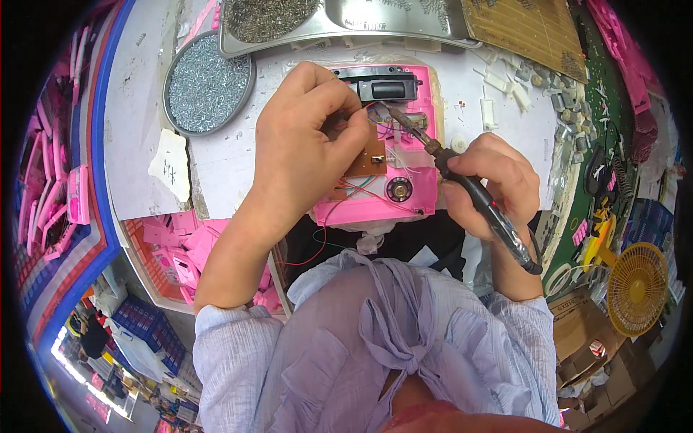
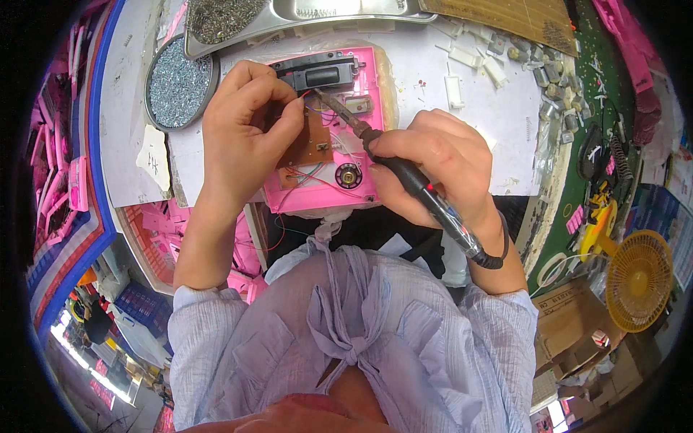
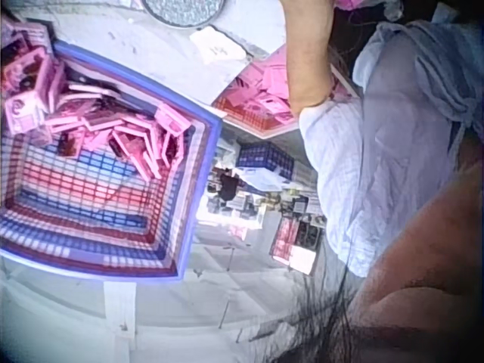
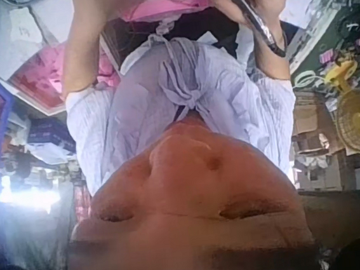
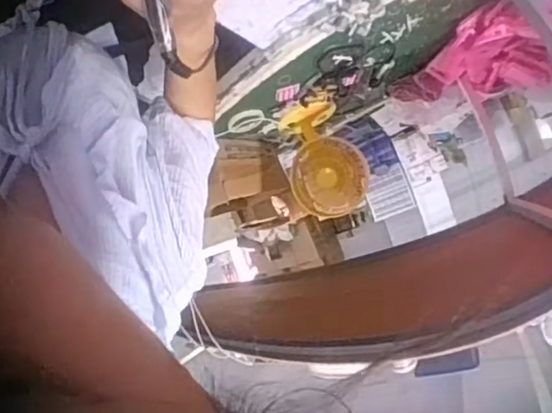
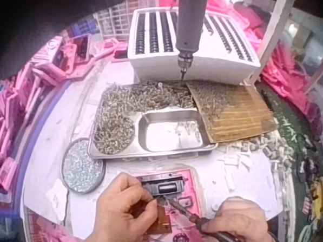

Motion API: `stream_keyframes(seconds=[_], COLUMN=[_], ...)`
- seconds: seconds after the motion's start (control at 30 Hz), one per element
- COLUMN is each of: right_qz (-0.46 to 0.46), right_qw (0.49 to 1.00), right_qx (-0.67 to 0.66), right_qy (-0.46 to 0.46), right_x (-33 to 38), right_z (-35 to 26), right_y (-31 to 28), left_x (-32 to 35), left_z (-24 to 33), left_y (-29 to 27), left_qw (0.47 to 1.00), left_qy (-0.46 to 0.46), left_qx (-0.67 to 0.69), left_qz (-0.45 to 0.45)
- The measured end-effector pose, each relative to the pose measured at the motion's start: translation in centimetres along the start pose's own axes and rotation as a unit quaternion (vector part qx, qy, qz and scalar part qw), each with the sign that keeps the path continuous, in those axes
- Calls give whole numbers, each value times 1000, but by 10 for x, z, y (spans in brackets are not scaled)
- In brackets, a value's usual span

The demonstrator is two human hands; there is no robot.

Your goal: The recorder is assembling a pink plastic electronic toy, involving soldering wires, placing internal components, and using a power screwdriver to secure the casing.

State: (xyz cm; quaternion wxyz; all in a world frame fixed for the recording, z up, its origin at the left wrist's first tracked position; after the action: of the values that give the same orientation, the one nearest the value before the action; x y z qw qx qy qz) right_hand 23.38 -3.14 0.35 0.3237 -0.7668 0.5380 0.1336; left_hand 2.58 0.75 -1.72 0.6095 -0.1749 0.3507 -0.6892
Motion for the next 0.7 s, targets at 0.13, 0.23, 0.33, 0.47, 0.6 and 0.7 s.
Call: stream_keyframes(seconds=[0.13,0.23,0.33,0.47,0.6,0.7], right_qz=[-1,7,2,-40,-66,-48], right_qw=[1000,1000,999,995,993,997], right_qx=[0,9,29,84,90,58], right_qy=[-4,-8,-17,-29,-24,-12], right_x=[-2,-4,-4,-9,-9,-7], right_z=[0,0,-1,-7,-9,-7], right_y=[3,4,5,6,5,2], left_x=[2,2,2,2,2,2], left_z=[-3,-2,-3,-2,-2,-1], left_y=[2,2,2,2,3,4], left_qw=[999,1000,1000,1000,1000,1000], left_qy=[-21,-17,-9,-17,-13,-13], left_qx=[29,18,24,17,12,9], left_qz=[-1,-1,7,2,6,10])
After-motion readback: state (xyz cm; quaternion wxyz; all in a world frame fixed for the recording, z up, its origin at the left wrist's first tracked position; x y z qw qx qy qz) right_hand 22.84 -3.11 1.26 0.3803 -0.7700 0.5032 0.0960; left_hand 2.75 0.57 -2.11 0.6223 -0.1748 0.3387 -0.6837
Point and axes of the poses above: each hand's wrist, its own x-axis away from the middle knuckle, its own y-axis out of the palm, z = x × y, the point moved 6 cm from there along -x, towards the middle knuckle, and after that the axes turned 9 degrees about -x, right-handed, at the moved point
